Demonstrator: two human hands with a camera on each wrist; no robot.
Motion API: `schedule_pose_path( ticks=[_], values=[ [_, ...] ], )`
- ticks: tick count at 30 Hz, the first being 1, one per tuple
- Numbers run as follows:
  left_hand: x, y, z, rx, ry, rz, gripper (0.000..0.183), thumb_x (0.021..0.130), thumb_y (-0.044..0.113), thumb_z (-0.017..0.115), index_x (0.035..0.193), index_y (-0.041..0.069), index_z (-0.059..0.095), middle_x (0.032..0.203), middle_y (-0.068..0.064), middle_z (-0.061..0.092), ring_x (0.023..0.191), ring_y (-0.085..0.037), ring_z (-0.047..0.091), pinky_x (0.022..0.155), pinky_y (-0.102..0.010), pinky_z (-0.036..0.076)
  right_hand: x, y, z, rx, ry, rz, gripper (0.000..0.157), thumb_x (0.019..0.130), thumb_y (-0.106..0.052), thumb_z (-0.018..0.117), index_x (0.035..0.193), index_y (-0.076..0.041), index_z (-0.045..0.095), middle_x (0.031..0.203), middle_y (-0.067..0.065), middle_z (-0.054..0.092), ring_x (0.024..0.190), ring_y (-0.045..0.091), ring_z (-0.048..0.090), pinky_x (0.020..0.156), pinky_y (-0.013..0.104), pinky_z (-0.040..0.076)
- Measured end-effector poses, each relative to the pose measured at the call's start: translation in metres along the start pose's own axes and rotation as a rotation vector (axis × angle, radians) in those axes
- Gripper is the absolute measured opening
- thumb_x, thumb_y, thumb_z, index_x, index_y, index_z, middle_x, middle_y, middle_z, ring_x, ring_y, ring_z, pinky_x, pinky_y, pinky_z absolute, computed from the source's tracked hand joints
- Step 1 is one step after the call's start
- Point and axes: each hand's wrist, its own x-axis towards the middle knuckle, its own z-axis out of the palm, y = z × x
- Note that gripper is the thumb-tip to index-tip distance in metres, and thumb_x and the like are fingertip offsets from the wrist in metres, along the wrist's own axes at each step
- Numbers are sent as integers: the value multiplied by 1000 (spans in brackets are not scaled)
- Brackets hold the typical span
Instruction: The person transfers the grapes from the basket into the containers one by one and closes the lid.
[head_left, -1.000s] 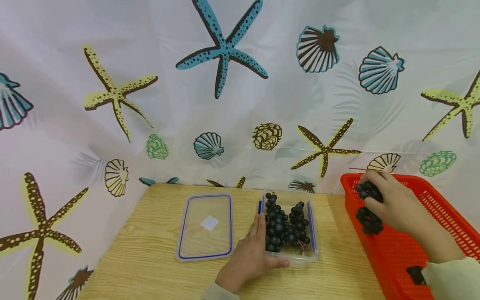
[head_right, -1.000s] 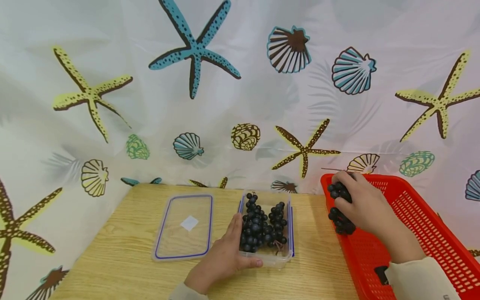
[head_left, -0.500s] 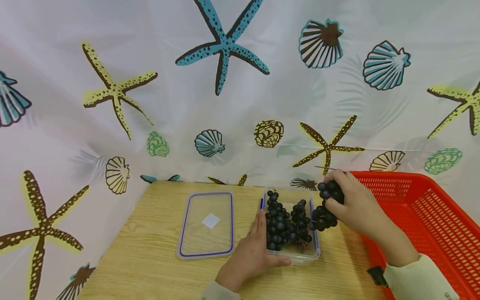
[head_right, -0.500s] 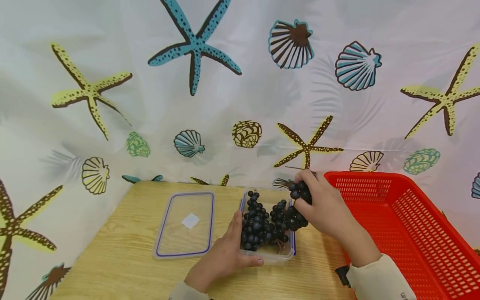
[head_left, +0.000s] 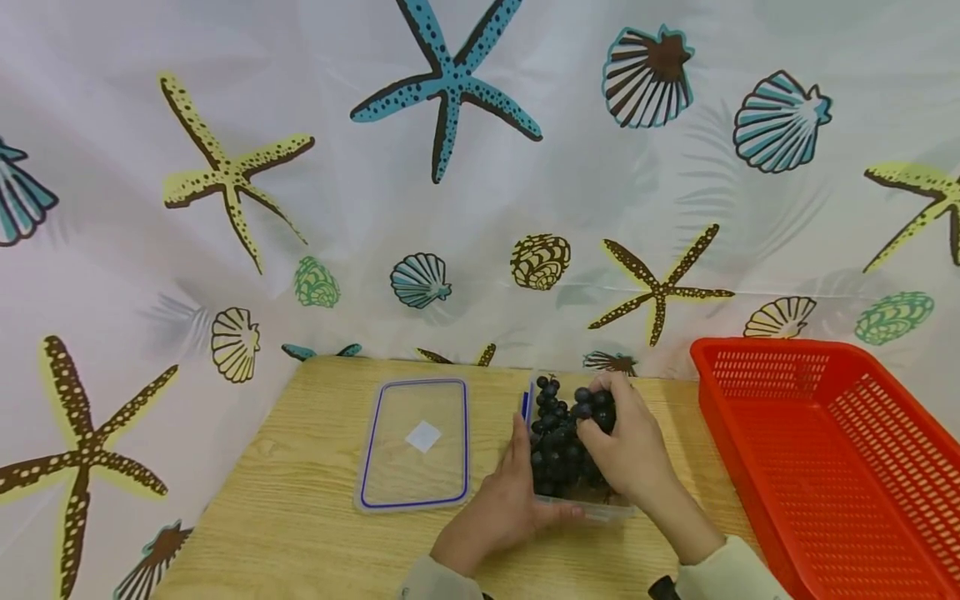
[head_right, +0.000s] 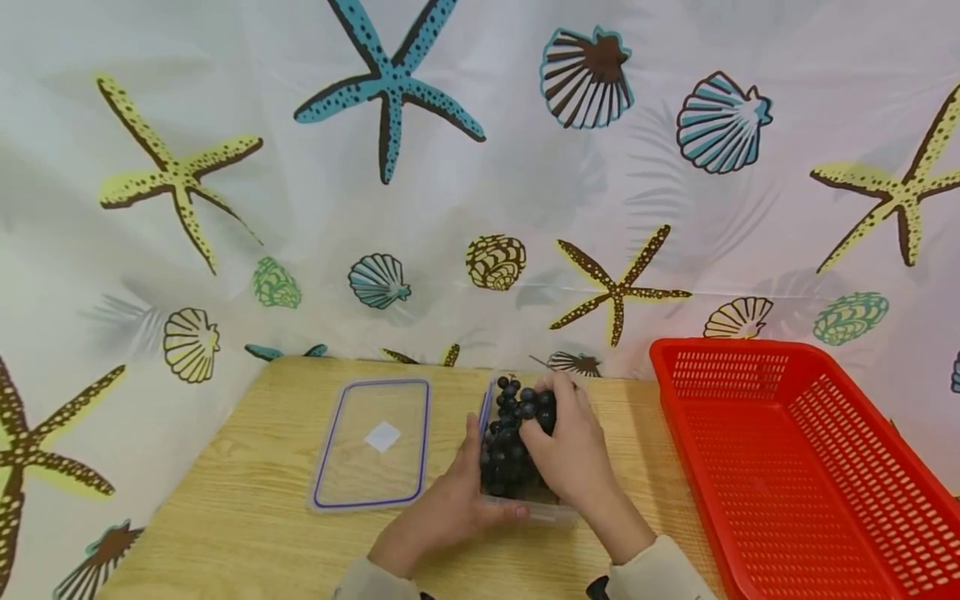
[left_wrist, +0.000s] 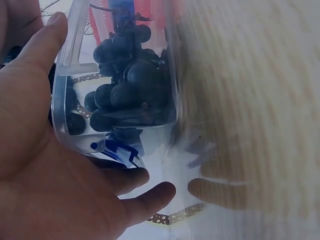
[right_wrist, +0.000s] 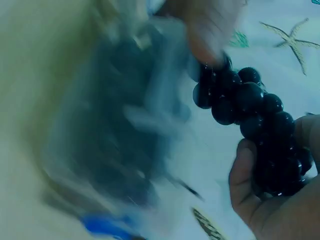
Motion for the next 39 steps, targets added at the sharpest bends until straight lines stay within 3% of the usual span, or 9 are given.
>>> schedule_pose_path(
  ticks=[4, 9, 17, 23, 26, 29, 31, 34, 39],
  values=[
    [-1, 0, -1, -38, -6, -1, 139, 76, 70, 76, 159, 19, -23, 166, -22, 6, 141, -50, 32, 107, -62, 35, -8, 9, 16, -68, -75, 57, 35, 92, -13, 66, 123, -13, 53, 126, 16, 57, 103, 33, 58, 86, 55, 47],
    [-2, 0, -1, -28, -5, 1, 139, 75, 70, 77, 159, 21, -24, 166, -21, 6, 141, -49, 33, 107, -61, 35, -16, 17, 10, -197, -145, 57, 36, 92, -20, 72, 124, -17, 55, 124, 18, 58, 104, 36, 61, 87, 59, 49],
    [-2, 2, -1, 10, -16, 13, 139, 75, 71, 76, 160, 20, -21, 167, -17, 5, 135, -51, 40, 103, -61, 40, -21, 18, -13, -418, -208, -102, 40, 94, -30, 73, 131, -17, 64, 135, 21, 58, 117, 43, 55, 95, 64, 44],
    [-2, 3, 0, 18, -24, 11, 137, 75, 71, 75, 160, 20, -20, 167, -15, 3, 134, -50, 44, 102, -59, 42, -21, 24, -13, -375, -215, -90, 37, 98, -29, 69, 130, -12, 64, 157, 32, 27, 130, 56, 44, 99, 70, 38],
    [-1, 3, 0, 33, -26, 18, 137, 75, 71, 74, 160, 19, -19, 167, -15, 2, 136, -48, 42, 103, -58, 42, -21, 28, -2, -404, -169, -177, 51, 98, -21, 67, 146, -11, 53, 159, 28, 28, 133, 54, 42, 104, 65, 37],
    [-1, 2, 0, 39, -22, 27, 137, 76, 71, 74, 161, 16, -18, 167, -16, 2, 138, -46, 39, 105, -57, 40, -20, 34, 10, -439, -137, -247, 63, 99, -13, 60, 156, -6, 37, 154, 27, 40, 140, 49, 35, 109, 65, 30],
    [-1, 2, 0, 33, -21, 31, 137, 76, 71, 75, 161, 16, -17, 167, -16, 2, 140, -46, 36, 106, -57, 39, -20, 37, 17, -451, -181, -244, 62, 103, -19, 55, 158, -3, 32, 154, 27, 39, 146, 45, 26, 112, 65, 22],
    [-1, 2, 0, 22, -26, 34, 136, 76, 71, 74, 161, 16, -17, 167, -15, 0, 141, -47, 34, 107, -58, 38, -20, 38, 22, -451, -263, -205, 58, 110, -36, 43, 156, -2, 38, 158, 28, 29, 149, 44, 18, 114, 67, 14],
    [-2, 2, 1, 19, -37, 31, 135, 77, 71, 73, 160, 18, -19, 167, -15, -2, 141, -48, 32, 107, -60, 37, -15, 38, 21, -475, -336, -183, 71, 105, -59, 40, 156, -10, 41, 161, 27, 23, 149, 47, 14, 115, 66, 10]
  ],
)
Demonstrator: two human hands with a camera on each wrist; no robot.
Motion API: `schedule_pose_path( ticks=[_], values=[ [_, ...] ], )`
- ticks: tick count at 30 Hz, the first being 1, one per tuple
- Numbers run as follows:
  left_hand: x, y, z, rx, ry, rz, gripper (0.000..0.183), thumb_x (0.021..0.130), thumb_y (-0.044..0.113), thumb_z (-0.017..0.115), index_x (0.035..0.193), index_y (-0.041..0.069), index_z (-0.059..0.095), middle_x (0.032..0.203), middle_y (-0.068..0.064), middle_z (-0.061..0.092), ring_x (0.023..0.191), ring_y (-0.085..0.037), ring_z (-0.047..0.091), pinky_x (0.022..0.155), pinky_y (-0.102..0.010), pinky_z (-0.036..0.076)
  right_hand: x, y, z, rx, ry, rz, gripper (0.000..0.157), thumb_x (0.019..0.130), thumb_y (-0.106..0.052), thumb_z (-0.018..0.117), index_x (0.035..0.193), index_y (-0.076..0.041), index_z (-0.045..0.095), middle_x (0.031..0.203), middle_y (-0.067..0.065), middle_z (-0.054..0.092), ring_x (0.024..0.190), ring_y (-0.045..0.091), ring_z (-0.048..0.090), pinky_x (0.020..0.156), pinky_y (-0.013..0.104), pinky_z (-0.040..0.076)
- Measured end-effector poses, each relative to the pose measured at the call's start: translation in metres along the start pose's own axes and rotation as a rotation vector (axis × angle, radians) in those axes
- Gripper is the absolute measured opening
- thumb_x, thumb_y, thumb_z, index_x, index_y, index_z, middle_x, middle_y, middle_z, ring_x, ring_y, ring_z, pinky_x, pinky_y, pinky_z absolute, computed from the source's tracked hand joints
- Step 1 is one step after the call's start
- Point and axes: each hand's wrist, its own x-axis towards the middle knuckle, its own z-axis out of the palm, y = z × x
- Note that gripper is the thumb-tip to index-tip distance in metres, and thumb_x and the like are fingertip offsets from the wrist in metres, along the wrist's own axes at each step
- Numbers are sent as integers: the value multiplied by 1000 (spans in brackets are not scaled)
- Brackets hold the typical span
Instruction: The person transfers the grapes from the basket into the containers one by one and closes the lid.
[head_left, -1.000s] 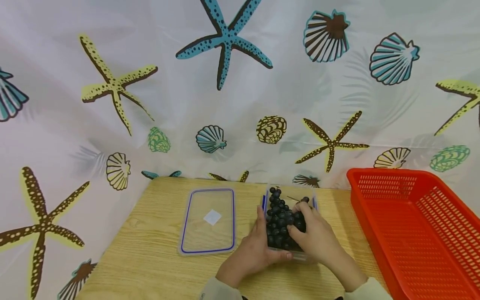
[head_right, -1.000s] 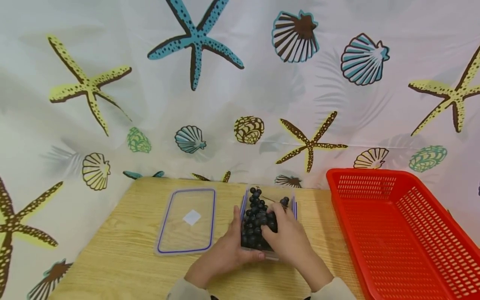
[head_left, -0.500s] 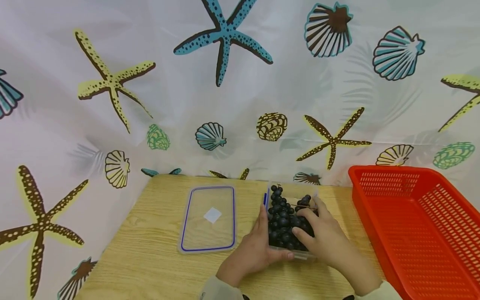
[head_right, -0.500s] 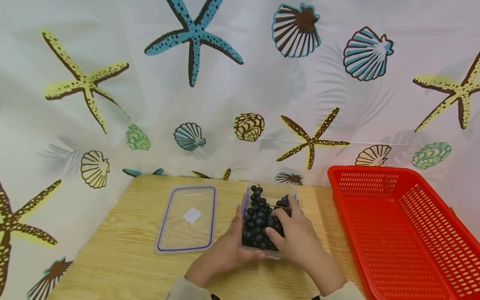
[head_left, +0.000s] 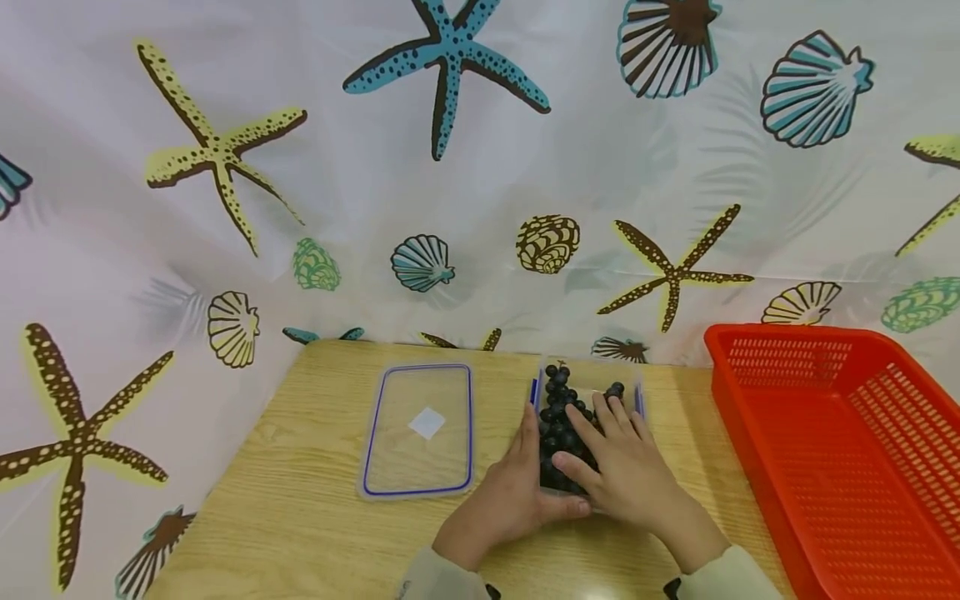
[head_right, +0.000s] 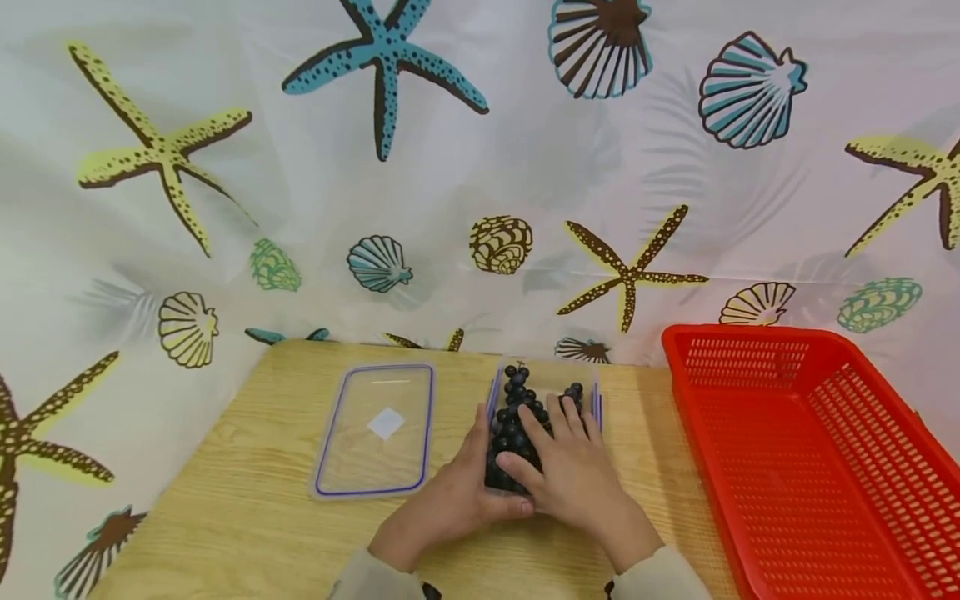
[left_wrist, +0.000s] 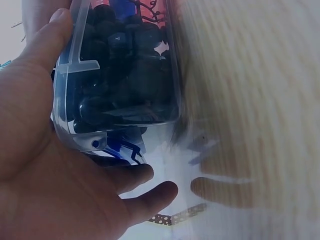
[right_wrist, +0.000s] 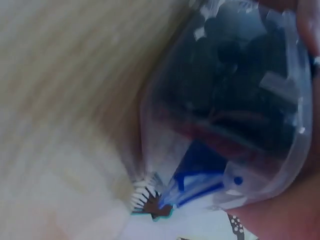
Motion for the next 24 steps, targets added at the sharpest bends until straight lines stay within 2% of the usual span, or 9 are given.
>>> schedule_pose_path(
  ticks=[6, 10, 16, 20, 24],
  values=[
    [0, -1, 0, -3, -24, -4, 135, 77, 71, 73, 159, 21, -22, 167, -12, -7, 144, -46, 27, 108, -61, 34, 12, -2, -4, 48, -113, 38, 82, 96, -65, 55, 157, -13, 40, 159, 31, 24, 146, 52, 16, 112, 68, 17],
    [1, 0, -1, 11, -23, -6, 135, 77, 72, 73, 159, 23, -22, 167, -10, -8, 143, -47, 31, 108, -62, 35, 22, -3, -3, 49, -150, 52, 91, 90, -67, 62, 159, -14, 35, 161, 29, 20, 148, 51, 13, 112, 69, 16],
    [0, 2, -2, 19, -12, -16, 135, 77, 70, 75, 159, 24, -22, 167, -10, -6, 143, -47, 31, 108, -62, 34, 26, -1, -2, 24, -209, 53, 93, 90, -70, 60, 161, -18, 31, 162, 26, 21, 147, 50, 16, 112, 71, 13],
    [0, 2, -2, 25, -12, -16, 135, 77, 70, 75, 159, 23, -21, 167, -11, -7, 141, -47, 33, 107, -61, 36, 28, -2, -6, 39, -227, 65, 96, 88, -72, 61, 162, -19, 29, 161, 27, 23, 146, 52, 16, 109, 75, 12],
    [-1, 2, -3, 26, -14, -10, 135, 77, 70, 74, 160, 21, -20, 167, -12, -7, 141, -46, 34, 106, -60, 37, 27, -3, -5, 60, -192, 79, 97, 86, -72, 64, 161, -19, 32, 163, 27, 17, 147, 51, 16, 110, 74, 9]
  ],
)
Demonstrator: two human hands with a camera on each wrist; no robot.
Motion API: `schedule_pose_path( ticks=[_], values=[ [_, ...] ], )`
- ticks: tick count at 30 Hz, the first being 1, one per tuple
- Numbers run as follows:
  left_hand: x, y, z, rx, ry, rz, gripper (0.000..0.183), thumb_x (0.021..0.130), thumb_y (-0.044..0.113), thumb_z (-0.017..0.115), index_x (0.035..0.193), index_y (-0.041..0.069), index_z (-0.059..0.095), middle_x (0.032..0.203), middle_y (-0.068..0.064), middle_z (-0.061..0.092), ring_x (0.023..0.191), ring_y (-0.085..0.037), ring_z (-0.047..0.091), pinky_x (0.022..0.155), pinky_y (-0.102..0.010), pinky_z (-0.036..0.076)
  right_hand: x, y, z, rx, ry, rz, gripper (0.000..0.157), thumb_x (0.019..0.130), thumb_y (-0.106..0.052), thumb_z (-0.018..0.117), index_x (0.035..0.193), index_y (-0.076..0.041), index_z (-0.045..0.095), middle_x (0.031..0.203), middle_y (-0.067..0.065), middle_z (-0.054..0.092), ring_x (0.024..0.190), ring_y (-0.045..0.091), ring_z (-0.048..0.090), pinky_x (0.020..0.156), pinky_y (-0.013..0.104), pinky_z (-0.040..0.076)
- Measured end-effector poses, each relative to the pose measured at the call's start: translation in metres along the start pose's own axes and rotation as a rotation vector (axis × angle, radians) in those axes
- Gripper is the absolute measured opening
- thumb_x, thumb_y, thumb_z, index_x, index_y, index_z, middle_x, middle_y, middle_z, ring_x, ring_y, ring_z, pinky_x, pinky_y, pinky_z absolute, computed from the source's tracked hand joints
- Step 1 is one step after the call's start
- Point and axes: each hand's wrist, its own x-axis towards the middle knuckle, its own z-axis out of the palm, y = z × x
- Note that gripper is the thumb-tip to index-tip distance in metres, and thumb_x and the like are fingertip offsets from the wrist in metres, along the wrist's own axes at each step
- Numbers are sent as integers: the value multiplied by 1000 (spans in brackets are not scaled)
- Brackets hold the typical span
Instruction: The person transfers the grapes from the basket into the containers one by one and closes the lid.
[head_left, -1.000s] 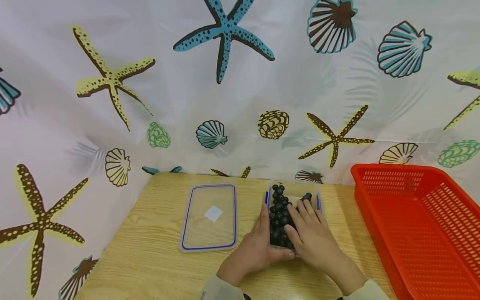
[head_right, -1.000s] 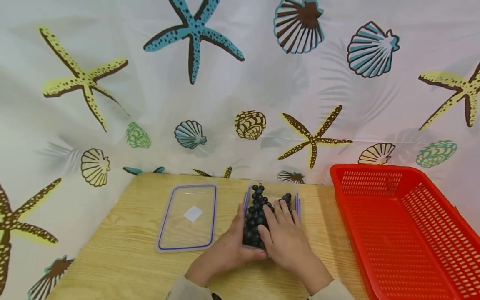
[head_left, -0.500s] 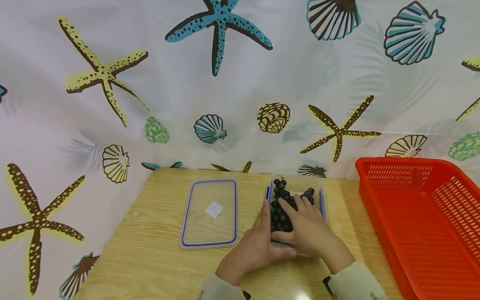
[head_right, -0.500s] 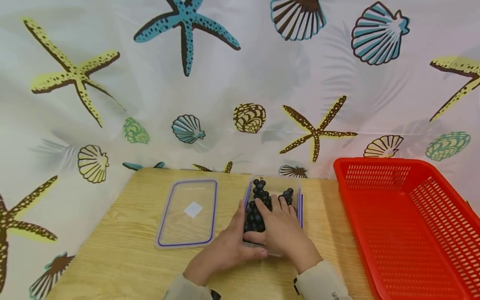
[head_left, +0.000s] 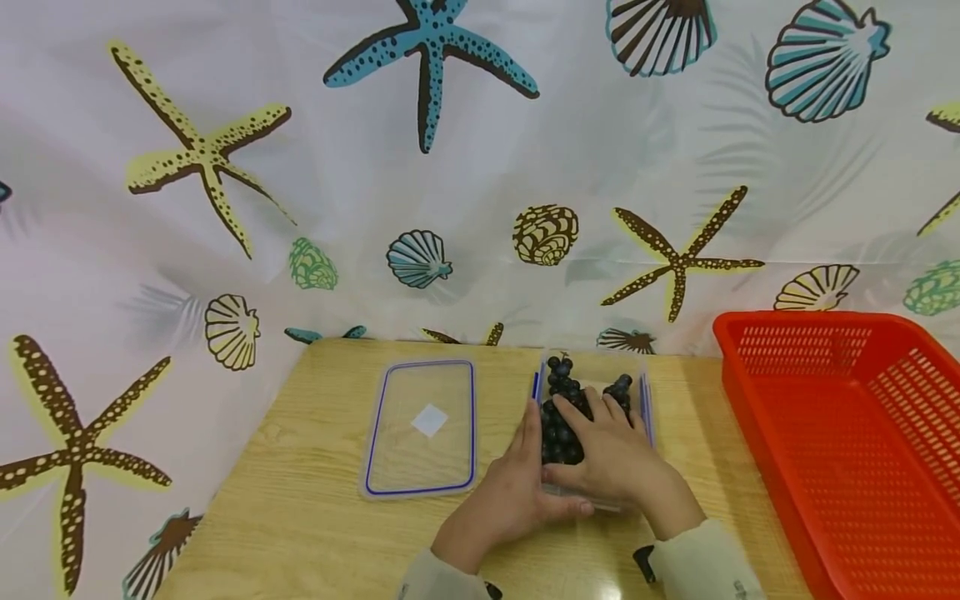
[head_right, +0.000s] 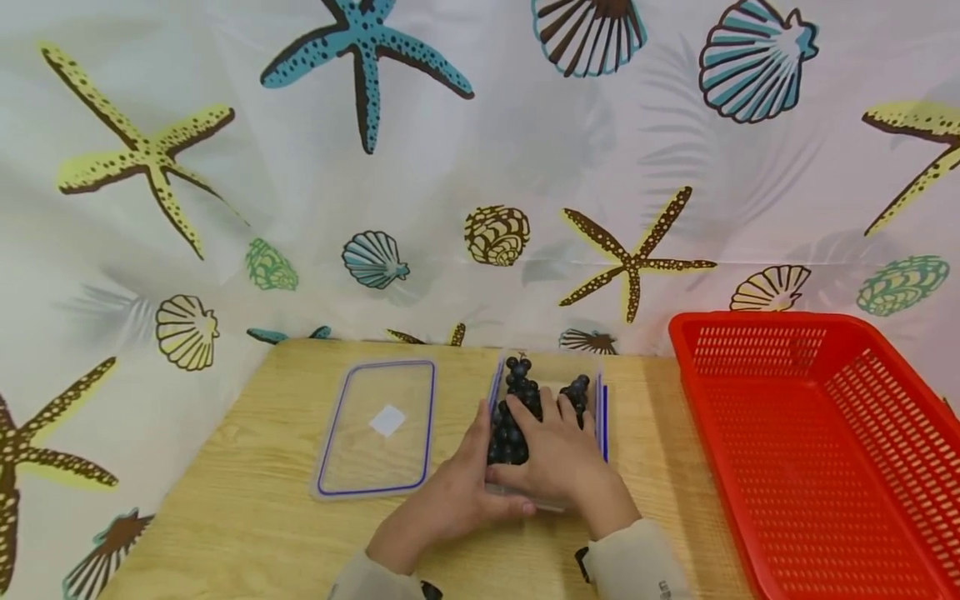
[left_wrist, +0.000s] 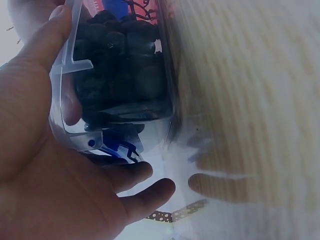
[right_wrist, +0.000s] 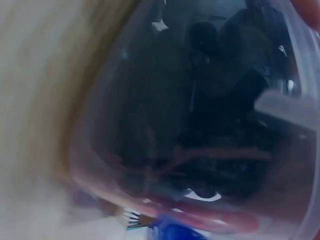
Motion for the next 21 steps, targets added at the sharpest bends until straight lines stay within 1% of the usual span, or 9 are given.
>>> schedule_pose_path(
  ticks=[2, 6, 9, 12, 13, 15, 17, 19, 21],
  values=[
    [-1, 1, 1, -2, 2, -2, 135, 77, 70, 74, 160, 21, -20, 167, -11, -6, 142, -46, 33, 107, -61, 36, -2, 1, 2, 6, 32, -7, 97, 85, -72, 65, 160, -18, 34, 163, 27, 14, 147, 50, 17, 110, 74, 8],
    [0, 3, 0, 8, 3, -9, 133, 77, 70, 74, 161, 21, -17, 167, -8, -8, 144, -45, 29, 108, -62, 33, -4, 4, 3, 37, 77, -37, 101, 83, -71, 68, 161, -17, 32, 164, 26, 10, 149, 46, 16, 111, 73, 8],
    [0, 2, -1, 30, -2, 2, 130, 79, 69, 73, 161, 22, -16, 167, -6, -10, 144, -47, 29, 107, -65, 32, -4, 8, 1, 134, 72, -45, 101, 83, -66, 73, 161, -17, 32, 164, 26, 10, 149, 47, 11, 110, 74, 7],
    [-1, 1, -3, 61, 4, 30, 129, 80, 69, 73, 161, 23, -16, 168, -9, -9, 140, -50, 33, 106, -69, 31, -4, 11, -5, 234, 115, -46, 89, 88, -60, 72, 157, -14, 39, 163, 28, 15, 147, 52, 14, 108, 76, 13],
    [-1, 0, -5, 67, 10, 37, 129, 80, 69, 73, 161, 24, -16, 168, -11, -8, 139, -52, 35, 106, -70, 30, -5, 12, -7, 266, 145, -43, 84, 91, -57, 70, 156, -12, 42, 162, 29, 17, 145, 54, 17, 107, 76, 15],
    [-3, -2, -11, 60, 26, 53, 127, 80, 68, 74, 162, 25, -15, 168, -13, -5, 140, -51, 32, 107, -70, 28, -5, 13, -12, 322, 224, -39, 72, 96, -52, 66, 152, -9, 48, 161, 29, 22, 143, 55, 21, 106, 75, 20],
    [-4, -6, -20, 35, 49, 50, 124, 82, 67, 73, 162, 27, -13, 168, -13, -2, 143, -50, 28, 108, -70, 25, -7, 13, -18, 384, 311, -34, 62, 101, -46, 61, 147, -6, 53, 159, 27, 28, 144, 51, 26, 108, 72, 22],
    [-6, -11, -30, 11, 80, 38, 117, 85, 65, 71, 163, 29, -9, 168, -11, -1, 146, -47, 21, 110, -68, 23, -8, 10, -22, 445, 390, -33, 54, 104, -42, 58, 143, -6, 57, 158, 23, 34, 143, 47, 30, 109, 69, 24],
    [-7, -17, -40, 6, 115, 21, 111, 88, 63, 68, 164, 27, -5, 169, -10, 0, 148, -45, 18, 111, -68, 23, -9, 5, -24, 508, 458, -45, 47, 105, -38, 57, 139, -6, 61, 155, 19, 41, 143, 43, 34, 110, 66, 27]
  ],
)
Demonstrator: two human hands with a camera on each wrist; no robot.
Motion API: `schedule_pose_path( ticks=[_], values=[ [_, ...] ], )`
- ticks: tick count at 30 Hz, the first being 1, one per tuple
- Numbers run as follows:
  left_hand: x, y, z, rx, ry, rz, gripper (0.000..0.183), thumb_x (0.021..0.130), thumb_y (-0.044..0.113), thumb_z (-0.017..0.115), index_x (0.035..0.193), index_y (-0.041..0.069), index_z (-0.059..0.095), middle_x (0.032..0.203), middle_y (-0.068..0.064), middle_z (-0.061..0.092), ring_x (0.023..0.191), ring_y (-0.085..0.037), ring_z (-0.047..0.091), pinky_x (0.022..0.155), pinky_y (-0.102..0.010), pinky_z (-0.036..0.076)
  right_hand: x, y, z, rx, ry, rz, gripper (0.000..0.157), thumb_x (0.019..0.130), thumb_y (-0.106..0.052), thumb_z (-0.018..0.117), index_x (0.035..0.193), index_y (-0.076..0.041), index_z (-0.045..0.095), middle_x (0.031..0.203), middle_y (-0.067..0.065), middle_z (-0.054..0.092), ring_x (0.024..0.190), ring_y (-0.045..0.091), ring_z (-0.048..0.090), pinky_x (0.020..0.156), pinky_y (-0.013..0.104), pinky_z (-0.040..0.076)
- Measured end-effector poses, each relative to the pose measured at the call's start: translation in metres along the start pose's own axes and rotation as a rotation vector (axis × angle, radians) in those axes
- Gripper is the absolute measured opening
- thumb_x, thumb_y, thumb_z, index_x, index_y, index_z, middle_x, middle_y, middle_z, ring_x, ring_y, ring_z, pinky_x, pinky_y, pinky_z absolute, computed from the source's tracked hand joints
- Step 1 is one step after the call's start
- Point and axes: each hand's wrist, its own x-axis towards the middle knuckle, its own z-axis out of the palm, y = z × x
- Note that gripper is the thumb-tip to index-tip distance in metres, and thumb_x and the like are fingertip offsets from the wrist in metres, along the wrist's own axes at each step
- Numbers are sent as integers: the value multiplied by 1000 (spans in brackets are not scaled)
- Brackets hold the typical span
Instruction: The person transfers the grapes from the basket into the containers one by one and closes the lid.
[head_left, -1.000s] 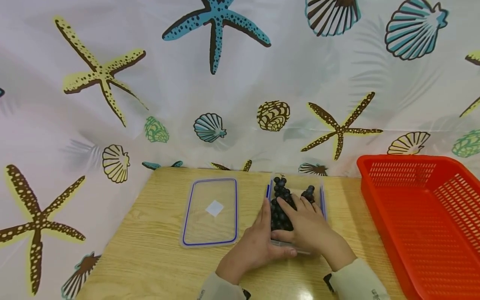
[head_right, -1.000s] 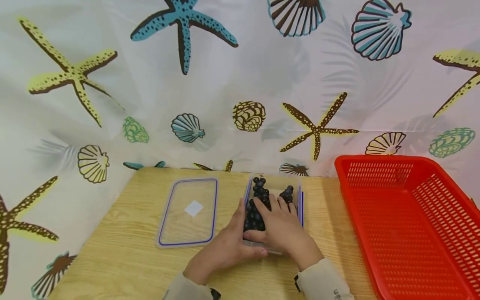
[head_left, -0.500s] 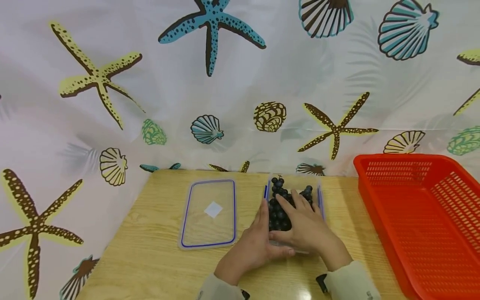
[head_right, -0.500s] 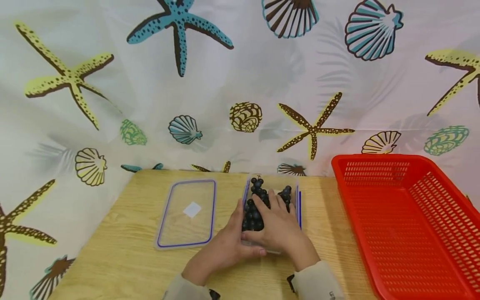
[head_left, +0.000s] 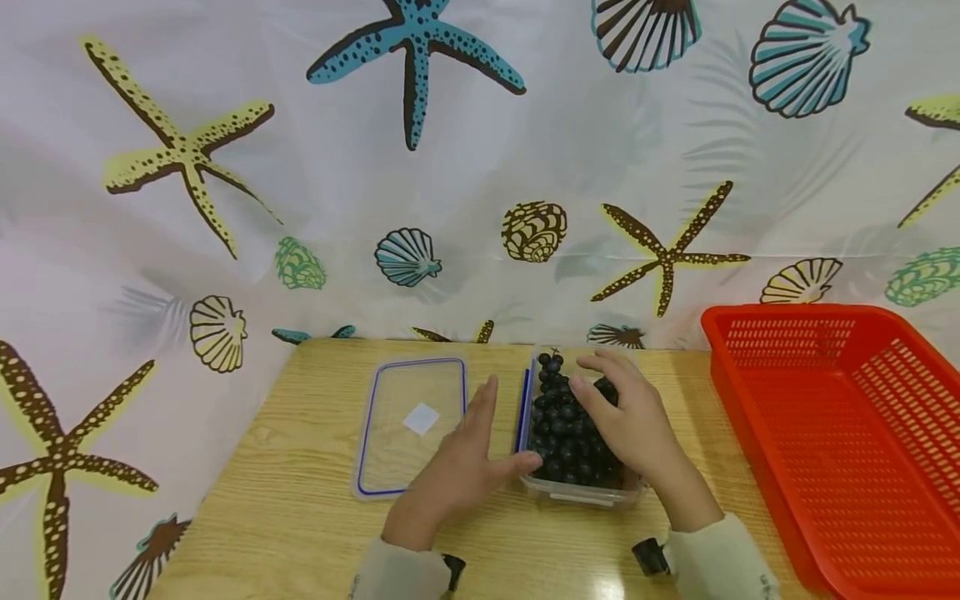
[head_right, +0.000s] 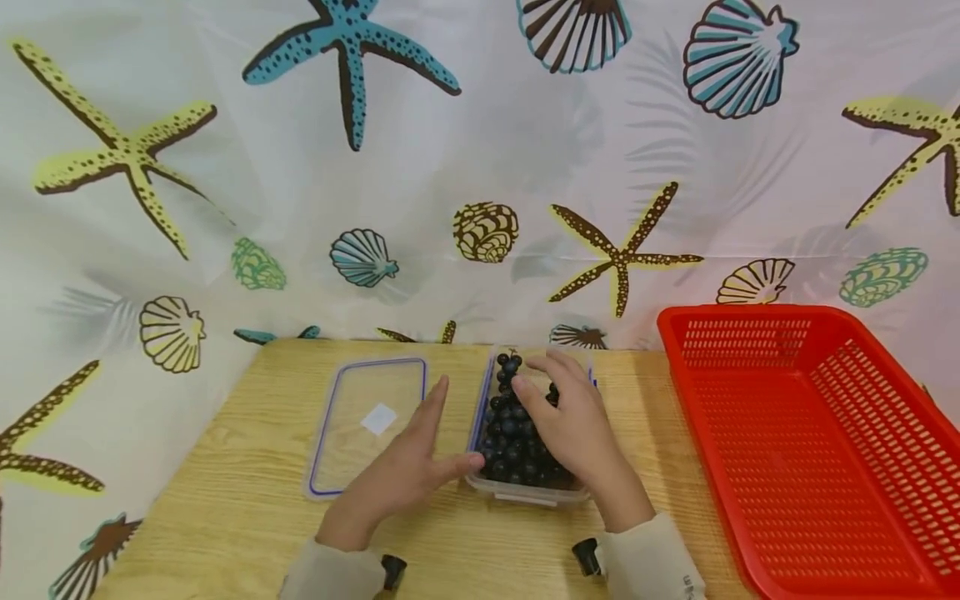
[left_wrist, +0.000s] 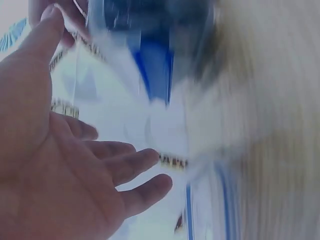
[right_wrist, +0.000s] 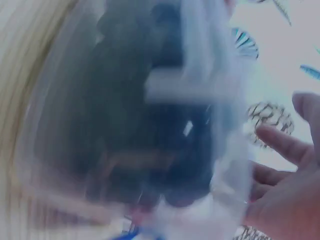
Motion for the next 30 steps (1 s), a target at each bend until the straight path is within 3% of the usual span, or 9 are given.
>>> schedule_pose_path(
  ticks=[2, 5, 10, 14, 19, 24, 30],
  values=[
    [0, -7, -10, 10, 36, -25, 106, 92, 61, 66, 164, 25, -2, 168, -11, 0, 148, -46, 17, 110, -69, 22, -1, -9, 4, 55, 41, -33, 42, 105, -35, 58, 135, -7, 63, 150, 16, 47, 141, 39, 39, 110, 64, 30],
    [-2, -18, -23, 46, 77, -66, 100, 95, 58, 63, 165, 20, 3, 168, -14, 0, 148, -48, 14, 110, -71, 16, -8, -27, 18, 132, 28, -61, 38, 105, -34, 58, 135, -11, 63, 147, 10, 51, 140, 34, 41, 108, 62, 33],
    [-9, -38, -45, 159, 123, -131, 95, 98, 53, 62, 163, 6, 11, 165, -26, 2, 149, -47, 4, 112, -70, 7, -18, -60, 62, 210, -129, -64, 45, 104, -32, 58, 146, -15, 54, 154, 8, 44, 143, 33, 36, 110, 62, 30],
    [-16, -49, -58, 214, 134, -188, 91, 101, 49, 60, 161, -2, 14, 163, -33, 1, 148, -51, 2, 110, -73, 8, -15, -73, 98, 282, -256, -7, 54, 105, -35, 57, 153, -15, 44, 162, 14, 28, 148, 37, 25, 110, 65, 26],
    [-21, -61, -64, 247, 143, -288, 92, 101, 47, 59, 158, -8, 13, 159, -40, 1, 145, -56, 4, 107, -76, 13, -4, -70, 134, 301, -269, 142, 62, 103, -38, 59, 157, -16, 39, 165, 22, 13, 151, 41, 9, 110, 71, 18],
    [-22, -67, -61, 244, 133, -373, 98, 101, 49, 57, 155, -14, 4, 152, -49, 2, 141, -61, 10, 102, -78, 20, 0, -58, 154, 230, -281, 275, 70, 100, -37, 61, 160, -15, 34, 163, 30, 0, 150, 45, -5, 108, 75, 13],
    [-19, -65, -58, 180, 165, -391, 100, 102, 47, 57, 157, -8, -6, 153, -48, 5, 138, -64, 20, 102, -76, 24, -1, -49, 161, 243, -318, 295, 72, 98, -40, 63, 160, -17, 34, 165, 26, -1, 150, 44, 3, 107, 74, 22]
  ],
)
